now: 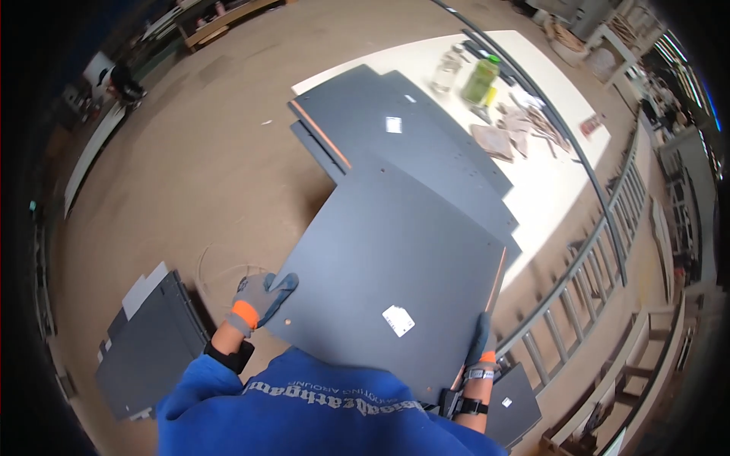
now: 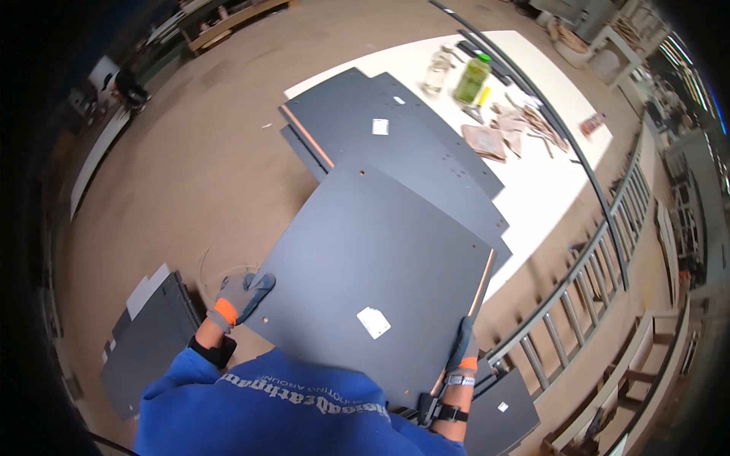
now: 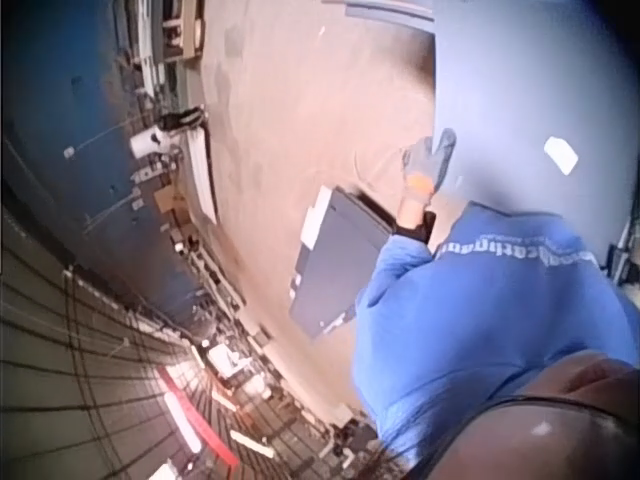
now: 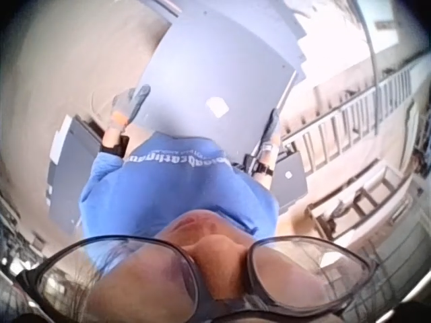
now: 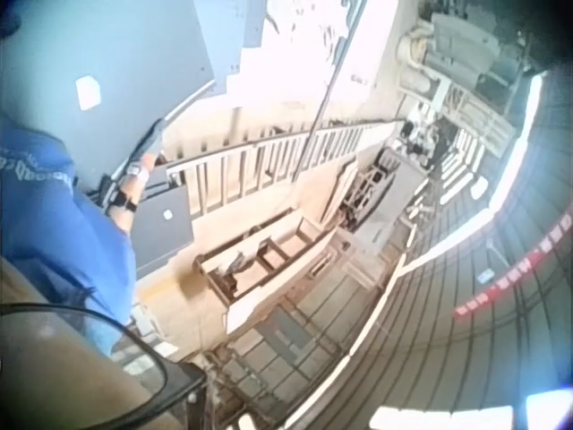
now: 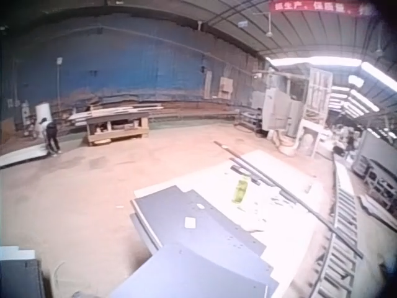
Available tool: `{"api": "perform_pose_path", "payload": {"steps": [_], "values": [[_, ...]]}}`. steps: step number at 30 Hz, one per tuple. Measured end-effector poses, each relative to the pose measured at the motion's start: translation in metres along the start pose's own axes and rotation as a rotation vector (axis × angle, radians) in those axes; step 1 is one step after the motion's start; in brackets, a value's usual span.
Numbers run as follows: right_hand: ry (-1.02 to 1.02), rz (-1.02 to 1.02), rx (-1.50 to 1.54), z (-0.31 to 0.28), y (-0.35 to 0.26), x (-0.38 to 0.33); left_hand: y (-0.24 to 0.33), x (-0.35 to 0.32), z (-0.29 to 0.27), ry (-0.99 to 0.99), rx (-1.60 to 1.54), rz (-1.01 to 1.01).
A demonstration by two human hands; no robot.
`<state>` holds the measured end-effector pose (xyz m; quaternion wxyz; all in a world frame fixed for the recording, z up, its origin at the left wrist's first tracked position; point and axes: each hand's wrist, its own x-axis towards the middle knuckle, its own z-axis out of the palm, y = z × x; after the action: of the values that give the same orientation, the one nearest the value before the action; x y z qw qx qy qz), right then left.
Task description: Cleaning and wiping the surface of wood furniture panels with a cloth and liquid cleaning solution.
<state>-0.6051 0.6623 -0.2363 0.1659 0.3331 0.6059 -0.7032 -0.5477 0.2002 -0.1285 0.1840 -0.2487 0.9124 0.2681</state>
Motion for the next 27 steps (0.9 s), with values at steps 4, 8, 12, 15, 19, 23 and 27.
{"api": "perform_pose_path", "payload": {"steps": [4,8,12,15,19,23,27], "values": [[-0.134,0.032,-0.008,0.034,-0.014,0.063,-0.009,0.051,-0.019,0.022,0.001,0.014],[0.083,-0.098,-0.182,0.085,-0.049,0.111,0.022,0.113,-0.046,0.070,0.016,-0.017],[0.130,-0.091,-0.163,0.133,-0.103,0.135,0.052,0.179,-0.073,0.044,-0.006,-0.028],[0.125,-0.025,-0.151,0.137,-0.109,0.156,0.059,0.215,-0.081,0.003,0.057,-0.024],[0.210,-0.017,-0.158,0.156,-0.118,0.173,0.066,0.270,-0.092,0.002,0.044,0.011],[0.275,0.009,-0.072,0.185,-0.125,0.170,0.073,0.315,-0.103,-0.050,0.046,0.049],[0.458,0.043,-0.723,0.184,-0.121,0.179,0.073,0.366,-0.103,-0.142,0.194,0.099]]}}
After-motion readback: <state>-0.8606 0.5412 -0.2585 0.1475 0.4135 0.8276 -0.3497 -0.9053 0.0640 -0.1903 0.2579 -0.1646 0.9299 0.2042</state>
